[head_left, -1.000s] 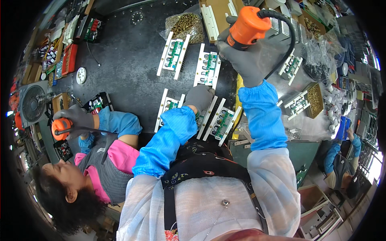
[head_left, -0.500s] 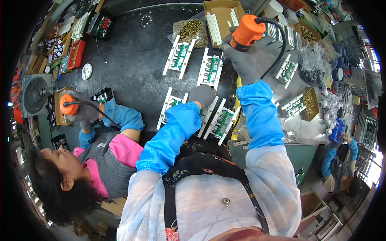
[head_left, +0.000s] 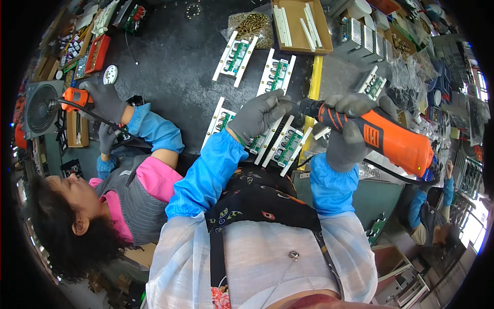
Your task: The person assembles electronic components on small circuit boards and places them into plastic housings, securing them with screws using an electric screwdriver.
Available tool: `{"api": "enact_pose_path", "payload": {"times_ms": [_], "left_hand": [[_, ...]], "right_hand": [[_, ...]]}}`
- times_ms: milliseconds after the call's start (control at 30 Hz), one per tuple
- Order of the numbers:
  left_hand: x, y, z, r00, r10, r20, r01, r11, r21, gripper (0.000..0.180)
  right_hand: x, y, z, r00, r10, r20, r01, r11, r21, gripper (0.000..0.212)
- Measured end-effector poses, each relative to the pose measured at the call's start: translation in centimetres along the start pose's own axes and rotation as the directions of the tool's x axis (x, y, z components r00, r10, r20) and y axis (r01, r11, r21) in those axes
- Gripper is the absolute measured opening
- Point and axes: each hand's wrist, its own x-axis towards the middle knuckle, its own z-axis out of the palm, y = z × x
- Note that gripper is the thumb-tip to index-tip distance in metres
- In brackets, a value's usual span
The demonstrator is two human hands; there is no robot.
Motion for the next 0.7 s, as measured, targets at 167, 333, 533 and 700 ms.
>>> {"api": "enact_pose_path", "payload": {"times_ms": [167, 333, 533, 700], "left_hand": [[-0.1, -0.9, -0.2, 0.913, -0.404, 0.057, 0.237, 0.411, -0.881, 0.033], [-0.3, -1.1, -0.2, 0.917, -0.369, 0.154, 0.273, 0.298, -0.915, 0.037], [0.0, -1.3, 0.4, 0.840, -0.537, 0.077, 0.269, 0.288, -0.919, 0.036], [0.4, -0.8, 1.5, 0.791, -0.610, 0.044, 0.276, 0.291, -0.916, 0.036]], "right_hand": [[0.1, -1.0, 1.0, 0.994, 0.016, 0.108, -0.007, 0.996, -0.085, 0.028], [-0.4, -1.1, 1.2, 0.998, 0.036, 0.046, -0.032, 0.997, -0.076, 0.019], [-0.8, -1.1, 0.4, 0.992, 0.085, 0.088, -0.080, 0.995, -0.059, 0.072], [-0.9, -0.7, 0.4, 0.995, 0.030, 0.095, -0.031, 0.999, 0.009, 0.068]]}}
